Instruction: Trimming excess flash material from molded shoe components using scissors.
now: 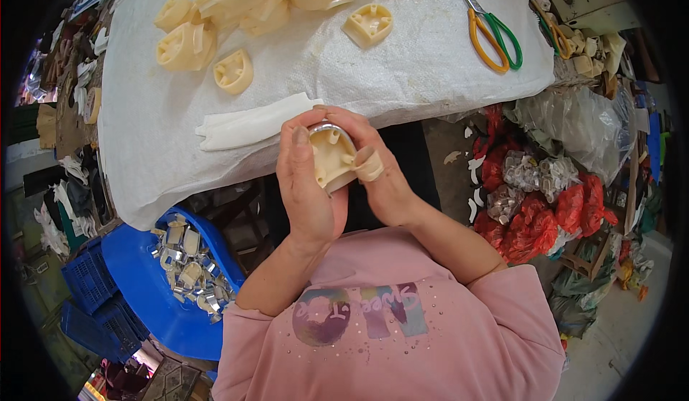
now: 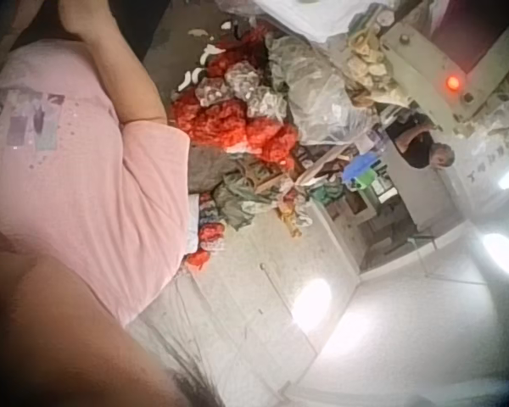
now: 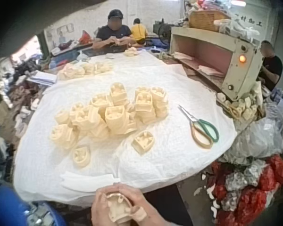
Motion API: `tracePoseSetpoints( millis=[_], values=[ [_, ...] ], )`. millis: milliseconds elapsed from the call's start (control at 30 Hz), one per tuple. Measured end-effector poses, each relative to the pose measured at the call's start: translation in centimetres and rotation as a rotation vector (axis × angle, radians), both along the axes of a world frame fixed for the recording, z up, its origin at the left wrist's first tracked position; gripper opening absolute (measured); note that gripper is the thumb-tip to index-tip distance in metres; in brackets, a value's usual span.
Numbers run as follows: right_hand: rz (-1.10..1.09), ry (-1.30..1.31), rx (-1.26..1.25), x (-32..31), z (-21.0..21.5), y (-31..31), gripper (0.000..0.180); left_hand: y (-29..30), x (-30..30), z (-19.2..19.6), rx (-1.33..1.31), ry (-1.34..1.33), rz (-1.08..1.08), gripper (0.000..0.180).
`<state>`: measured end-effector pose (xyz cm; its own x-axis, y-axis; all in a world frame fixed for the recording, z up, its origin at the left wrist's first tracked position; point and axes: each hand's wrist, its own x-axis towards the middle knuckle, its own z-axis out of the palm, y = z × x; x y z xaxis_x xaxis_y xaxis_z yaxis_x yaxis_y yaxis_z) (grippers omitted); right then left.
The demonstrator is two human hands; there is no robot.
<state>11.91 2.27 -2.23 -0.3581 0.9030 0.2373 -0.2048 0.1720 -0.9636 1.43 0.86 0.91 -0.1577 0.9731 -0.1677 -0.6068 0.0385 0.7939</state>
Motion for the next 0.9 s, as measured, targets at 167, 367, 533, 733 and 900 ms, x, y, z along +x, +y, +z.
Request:
tracePoseSetpoints(
  millis=[167,367,533,733,900],
  values=[
    [0.161,0.241,-0.196,0.3,-0.4,0.2,0.045,0.0,-0.6,0.1,0.009,-0.268,-0.080,0.029],
    [-0.041,0.065,0.114,-0.2,-0.4,-0.4,0.036,-0.2,0.2,-0.1,0.008,-0.121,-0.045,0.016],
    [-0.144,0.058,0.200,-0.5,-1.5,0.0,0.032,-0.4,0.3,-0.7,-0.010,-0.064,-0.043,0.020],
    [0.007,0.091,-0.153,0.4,-0.7,0.5,0.043,-0.4,0.0,-1.0,-0.060,-0.308,-0.062,0.041],
    [0.044,0.227,-0.470,0.7,0.4,0.2,0.044,-0.4,-0.6,-0.9,-0.090,-0.443,-0.141,0.055]
  ],
)
